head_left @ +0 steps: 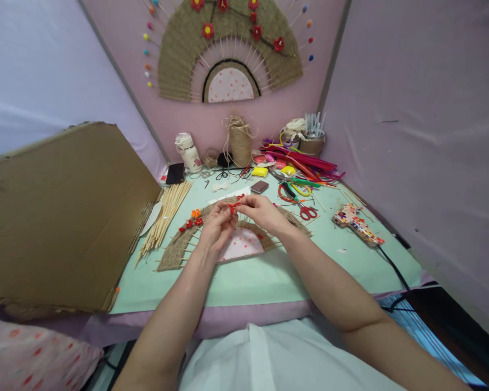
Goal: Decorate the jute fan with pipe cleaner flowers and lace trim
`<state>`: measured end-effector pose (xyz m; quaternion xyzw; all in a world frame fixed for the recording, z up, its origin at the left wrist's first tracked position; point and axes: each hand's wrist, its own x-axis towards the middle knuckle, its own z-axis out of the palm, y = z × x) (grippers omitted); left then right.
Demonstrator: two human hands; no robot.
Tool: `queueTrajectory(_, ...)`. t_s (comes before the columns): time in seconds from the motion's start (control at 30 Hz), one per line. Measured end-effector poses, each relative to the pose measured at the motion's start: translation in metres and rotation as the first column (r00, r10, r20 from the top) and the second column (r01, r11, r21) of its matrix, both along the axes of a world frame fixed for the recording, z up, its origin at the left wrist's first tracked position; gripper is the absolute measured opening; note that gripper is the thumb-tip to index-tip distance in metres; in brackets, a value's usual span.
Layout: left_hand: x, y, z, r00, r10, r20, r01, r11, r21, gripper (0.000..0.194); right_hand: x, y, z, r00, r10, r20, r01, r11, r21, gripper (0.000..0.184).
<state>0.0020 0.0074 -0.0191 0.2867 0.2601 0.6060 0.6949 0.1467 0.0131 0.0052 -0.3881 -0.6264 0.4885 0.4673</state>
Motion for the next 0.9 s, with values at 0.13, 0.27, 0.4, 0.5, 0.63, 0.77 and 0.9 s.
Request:
queueTrajectory(0.13,0.0020,0.0002,-0.0002,0.999,0.020,-0.031,-0.019,1.000,0.025,0.031,0.0028,0.0039,-0.0042,0.998,-0.054,0.037,0.053,0.998,0.037,0.017)
queueTrajectory(0.27,0.0024,-0.0010,-0.0010,0.988,0.125,-0.086,-0.112,0.983,0.143,0.031,0.0037,0.0026,-0.0022,0.997,-0.080,0.001,0.080,0.996,0.049,0.020)
queueTrajectory(0.4,0.0039,-0.0029,-0.0012,0.964,0.213,-0.162,-0.177,0.961,0.212,0.031,0.0026,0.0008,0.0000,0.990,-0.138,0.017,0.136,0.987,0.083,0.020)
queueTrajectory(0.5,0.0052,-0.0036,-0.0006,0.947,0.251,-0.202,-0.200,0.949,0.243,0.032,0.0020,0.0016,-0.0017,0.983,-0.175,0.049,0.168,0.978,0.124,0.019)
queueTrajectory(0.63,0.0051,-0.0043,0.0002,0.935,0.267,-0.235,-0.204,0.944,0.259,0.031,0.0034,0.0017,-0.0016,0.982,-0.175,0.070,0.165,0.978,0.127,0.020)
queueTrajectory(0.77,0.0041,-0.0049,0.0010,0.956,0.234,-0.176,-0.193,0.956,0.220,0.029,0.0042,-0.0010,0.0033,0.990,-0.128,0.054,0.123,0.988,0.098,0.025)
queueTrajectory(0.9,0.0019,-0.0037,0.0024,0.983,0.164,-0.082,-0.152,0.979,0.134,0.027,0.0035,-0.0014,0.0049,0.993,-0.121,0.012,0.120,0.989,0.085,0.025)
